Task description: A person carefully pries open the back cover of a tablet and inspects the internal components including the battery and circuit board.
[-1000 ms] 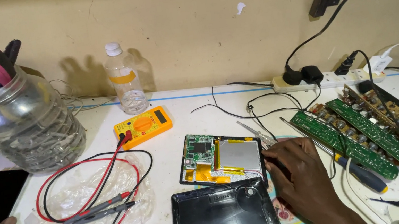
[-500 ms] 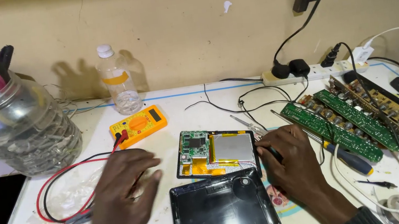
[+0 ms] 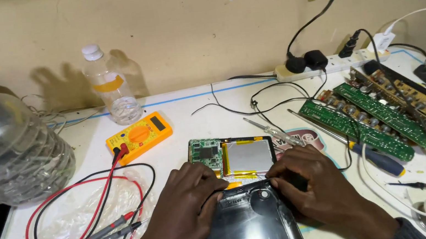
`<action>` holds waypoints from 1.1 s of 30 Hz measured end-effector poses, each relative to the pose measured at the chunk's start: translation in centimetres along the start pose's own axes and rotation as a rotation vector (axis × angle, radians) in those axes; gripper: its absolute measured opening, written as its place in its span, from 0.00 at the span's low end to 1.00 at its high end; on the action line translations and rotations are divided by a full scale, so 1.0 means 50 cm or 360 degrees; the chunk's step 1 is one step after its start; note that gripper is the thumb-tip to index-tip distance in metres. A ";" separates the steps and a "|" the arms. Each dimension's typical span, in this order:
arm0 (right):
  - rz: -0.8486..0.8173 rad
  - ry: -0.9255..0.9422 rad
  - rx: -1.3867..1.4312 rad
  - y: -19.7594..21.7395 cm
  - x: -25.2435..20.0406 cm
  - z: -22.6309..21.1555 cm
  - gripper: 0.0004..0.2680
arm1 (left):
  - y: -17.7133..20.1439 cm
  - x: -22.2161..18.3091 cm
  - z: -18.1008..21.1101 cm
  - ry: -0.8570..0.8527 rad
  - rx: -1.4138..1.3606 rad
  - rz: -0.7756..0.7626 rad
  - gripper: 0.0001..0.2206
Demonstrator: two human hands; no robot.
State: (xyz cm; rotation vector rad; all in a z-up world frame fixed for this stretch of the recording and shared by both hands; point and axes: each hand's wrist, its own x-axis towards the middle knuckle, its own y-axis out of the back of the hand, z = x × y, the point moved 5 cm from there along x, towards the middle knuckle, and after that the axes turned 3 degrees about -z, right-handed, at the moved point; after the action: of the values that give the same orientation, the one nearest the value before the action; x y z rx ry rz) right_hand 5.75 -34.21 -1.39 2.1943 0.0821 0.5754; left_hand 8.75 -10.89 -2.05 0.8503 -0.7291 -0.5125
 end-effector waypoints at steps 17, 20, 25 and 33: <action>-0.0039 0.0014 0.0080 -0.012 -0.009 -0.002 0.04 | 0.058 -0.003 -0.020 0.0114 -0.0201 0.0264 0.10; -0.0008 0.0037 0.0080 -0.012 -0.005 -0.034 0.04 | 0.047 -0.002 -0.017 0.0113 -0.0235 0.0196 0.11; -0.0035 0.0233 -0.0051 -0.036 -0.008 -0.066 0.15 | 0.040 -0.005 -0.018 0.0101 -0.0281 0.0206 0.10; -0.0138 0.0205 -0.0030 -0.057 -0.013 -0.046 0.15 | 0.028 -0.011 -0.078 0.0878 -0.0573 0.0418 0.18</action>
State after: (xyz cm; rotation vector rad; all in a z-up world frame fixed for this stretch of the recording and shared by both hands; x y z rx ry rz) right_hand 4.55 -30.89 -2.54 2.1227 0.2377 0.6658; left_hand 11.50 -7.83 -2.87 0.5092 -0.2212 -0.1478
